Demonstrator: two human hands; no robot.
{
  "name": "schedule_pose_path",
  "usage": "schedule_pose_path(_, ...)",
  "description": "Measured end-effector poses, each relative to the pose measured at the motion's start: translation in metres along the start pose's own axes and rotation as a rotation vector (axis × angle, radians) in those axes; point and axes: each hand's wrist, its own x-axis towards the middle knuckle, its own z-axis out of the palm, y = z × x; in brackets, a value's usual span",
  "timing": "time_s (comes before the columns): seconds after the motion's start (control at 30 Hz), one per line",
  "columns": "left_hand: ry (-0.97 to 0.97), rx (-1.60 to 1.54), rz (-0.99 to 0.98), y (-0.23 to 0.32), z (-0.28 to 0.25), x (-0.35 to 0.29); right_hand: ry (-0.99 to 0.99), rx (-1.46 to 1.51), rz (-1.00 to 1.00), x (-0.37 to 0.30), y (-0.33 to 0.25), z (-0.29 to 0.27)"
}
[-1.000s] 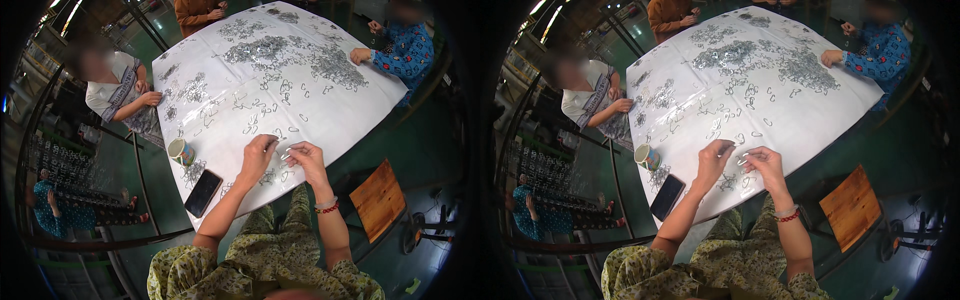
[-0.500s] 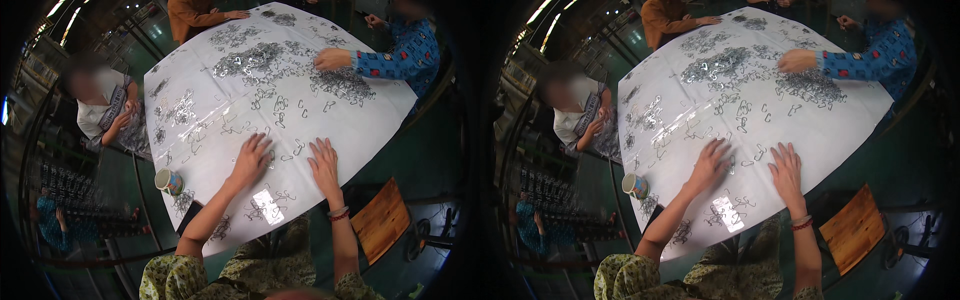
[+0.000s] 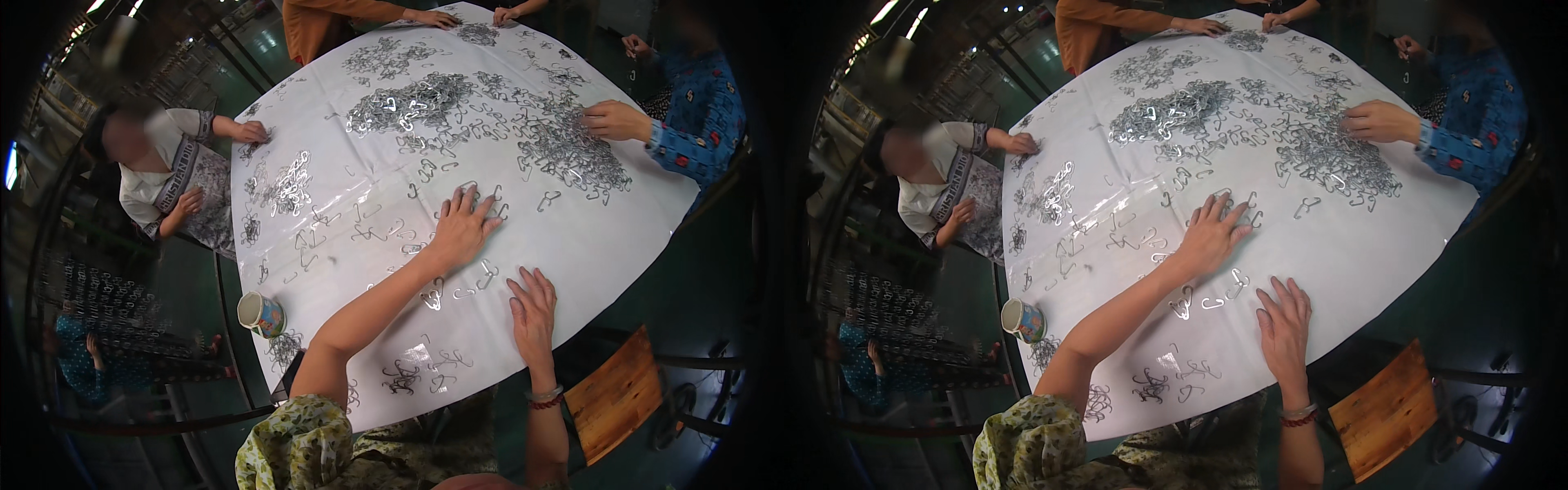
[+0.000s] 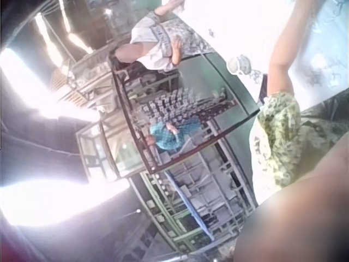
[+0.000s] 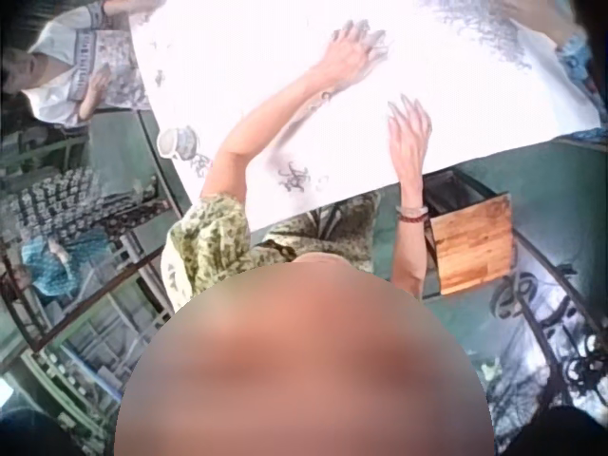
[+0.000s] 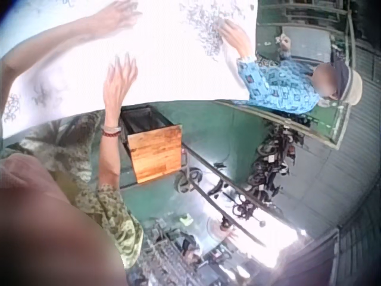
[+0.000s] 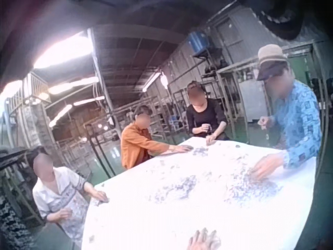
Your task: The person sits at a table and repeatedly picks up small metal hooks, bends them into shape, and places them on a white sheet. Other people at the table perform similar actions.
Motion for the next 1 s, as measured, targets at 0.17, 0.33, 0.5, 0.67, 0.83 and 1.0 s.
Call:
schedule_pose_path(0.17,0.373,0.034,-0.057,-0.101,-0.032,0.062,0.038,0.12,0.026,0.0,-0.002,0.003)
schedule_pose_path(0.33,0.094,0.383,-0.055,-0.176,-0.019,0.119,0.082,0.1,0.06,-0.013,0.013,0.008)
schedule_pose_path(0.5,0.011,0.178,0.05,-0.191,-0.047,0.086,0.07,0.137,0.046,-0.004,0.005,0.007)
schedule_pose_path(0.67,-0.157,0.151,-0.023,-0.095,-0.137,0.003,0.093,0.091,0.037,-0.003,0.012,0.009)
schedule_pose_path(0.83,-0.363,-0.848,-0.23,-0.071,-0.153,-0.071,0.105,0.036,-0.013,-0.001,0.013,0.013)
schedule_pose_path(1.0,-0.195,-1.052,-0.419,-0.053,-0.137,-0.093,0.177,-0.021,-0.099,0.001,0.03,0.022)
